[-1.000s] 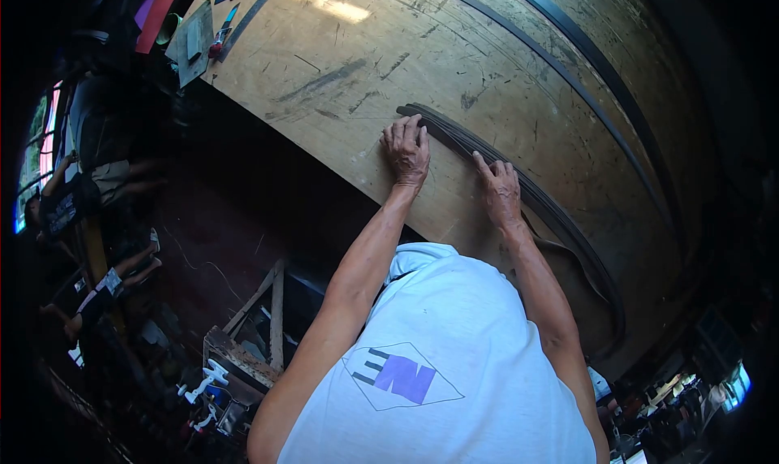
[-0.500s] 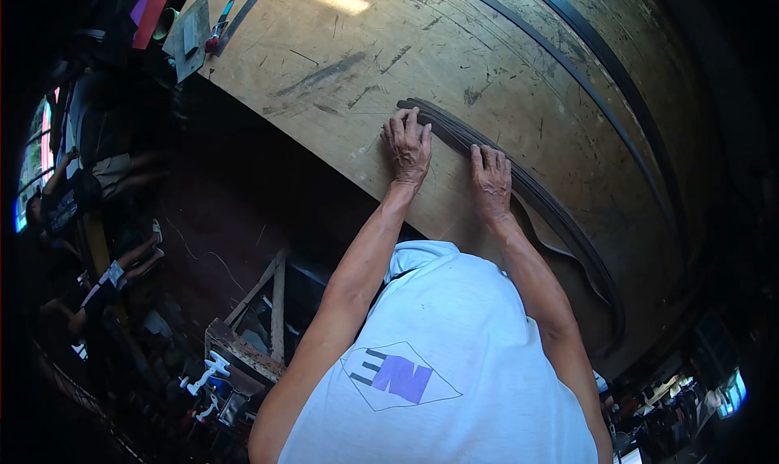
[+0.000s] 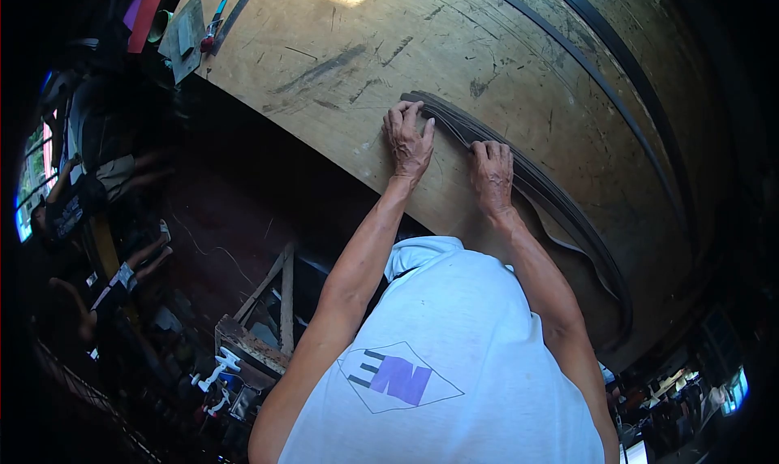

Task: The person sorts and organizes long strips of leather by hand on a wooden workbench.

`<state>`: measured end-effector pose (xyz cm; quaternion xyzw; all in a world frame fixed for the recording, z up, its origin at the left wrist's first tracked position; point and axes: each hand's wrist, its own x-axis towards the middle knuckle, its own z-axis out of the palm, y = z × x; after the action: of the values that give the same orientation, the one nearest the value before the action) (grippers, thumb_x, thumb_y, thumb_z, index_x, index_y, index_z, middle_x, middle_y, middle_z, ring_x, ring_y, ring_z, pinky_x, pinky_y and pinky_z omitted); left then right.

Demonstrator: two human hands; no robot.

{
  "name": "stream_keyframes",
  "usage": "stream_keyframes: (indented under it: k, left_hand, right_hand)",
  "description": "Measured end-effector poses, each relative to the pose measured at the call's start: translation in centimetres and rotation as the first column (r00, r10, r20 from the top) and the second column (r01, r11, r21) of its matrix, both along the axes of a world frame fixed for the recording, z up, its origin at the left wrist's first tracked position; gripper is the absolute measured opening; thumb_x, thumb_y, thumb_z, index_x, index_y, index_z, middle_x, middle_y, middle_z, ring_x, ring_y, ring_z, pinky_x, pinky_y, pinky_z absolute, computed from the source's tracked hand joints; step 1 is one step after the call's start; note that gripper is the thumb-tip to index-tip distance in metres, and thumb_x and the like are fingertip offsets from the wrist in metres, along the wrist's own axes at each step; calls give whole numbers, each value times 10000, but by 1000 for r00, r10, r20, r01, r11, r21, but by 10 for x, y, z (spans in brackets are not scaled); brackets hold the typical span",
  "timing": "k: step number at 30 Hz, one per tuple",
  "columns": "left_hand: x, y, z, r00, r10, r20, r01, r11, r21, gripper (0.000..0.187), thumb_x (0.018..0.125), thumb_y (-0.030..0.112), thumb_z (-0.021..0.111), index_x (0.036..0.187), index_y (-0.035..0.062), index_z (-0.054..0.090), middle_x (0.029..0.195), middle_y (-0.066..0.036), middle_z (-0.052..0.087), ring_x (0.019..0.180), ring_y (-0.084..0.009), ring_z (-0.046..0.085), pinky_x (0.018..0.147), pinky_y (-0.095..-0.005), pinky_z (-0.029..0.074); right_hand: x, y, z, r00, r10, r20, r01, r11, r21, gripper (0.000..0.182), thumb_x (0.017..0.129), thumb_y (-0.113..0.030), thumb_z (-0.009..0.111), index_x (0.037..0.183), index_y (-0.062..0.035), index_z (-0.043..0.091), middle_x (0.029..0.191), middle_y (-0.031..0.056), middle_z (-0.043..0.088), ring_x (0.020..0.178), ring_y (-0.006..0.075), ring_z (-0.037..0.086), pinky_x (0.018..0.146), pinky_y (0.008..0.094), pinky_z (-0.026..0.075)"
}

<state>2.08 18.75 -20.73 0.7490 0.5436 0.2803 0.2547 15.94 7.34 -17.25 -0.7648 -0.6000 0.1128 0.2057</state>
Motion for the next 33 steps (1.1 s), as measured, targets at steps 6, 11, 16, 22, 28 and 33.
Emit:
stream_keyframes:
  k: [6,11,16,22,28,33]
  left_hand:
    - [-1,2,1,999,12,50,-11,1000,-16,361,789,121,721,1137,85,636,1123,-70,525,1071,-287,481,929,-435,377]
    - [3,2,0,996,72,45,-70,996,-46,310,799,131,718,1099,85,651,1092,-66,537,1054,-281,490,935,-428,375]
    - [7,5,3,992,116,45,-113,991,-71,226,800,133,716,1008,87,640,1049,-62,552,1024,-269,505,918,-420,379]
    - [-6,7,1,994,29,103,-15,991,-136,202,800,98,699,971,96,590,910,-53,588,932,-264,538,871,-418,380]
    - [-19,-2,8,999,-42,12,43,999,-25,224,795,78,690,1005,123,627,915,-37,622,934,-262,540,866,-417,380]
    - [-25,-3,1,997,-79,6,79,996,43,210,798,74,685,999,125,657,937,-33,630,958,-264,542,862,-414,386]
  right_hand:
    - [1,9,1,998,-62,-16,61,998,-21,117,852,-58,573,969,-74,574,916,113,547,899,307,513,781,418,416]
    - [2,9,4,999,-48,3,48,997,-55,151,852,-65,574,1003,-74,579,960,116,555,919,304,521,783,415,422]
    - [-1,10,-1,991,-49,124,51,999,-8,318,841,-65,562,1158,-47,569,1101,127,552,995,299,533,828,412,435]
    - [1,6,-1,976,36,215,-29,999,-39,407,838,-69,579,1244,-52,550,1141,122,549,1023,298,534,867,418,443]
    - [2,3,2,961,81,265,-83,997,-3,431,804,-93,557,1230,-29,557,1111,104,536,1035,269,518,888,404,424]
    - [4,3,2,971,140,194,-146,989,18,375,792,-94,562,1163,-37,570,1051,104,528,1015,265,515,873,399,423]
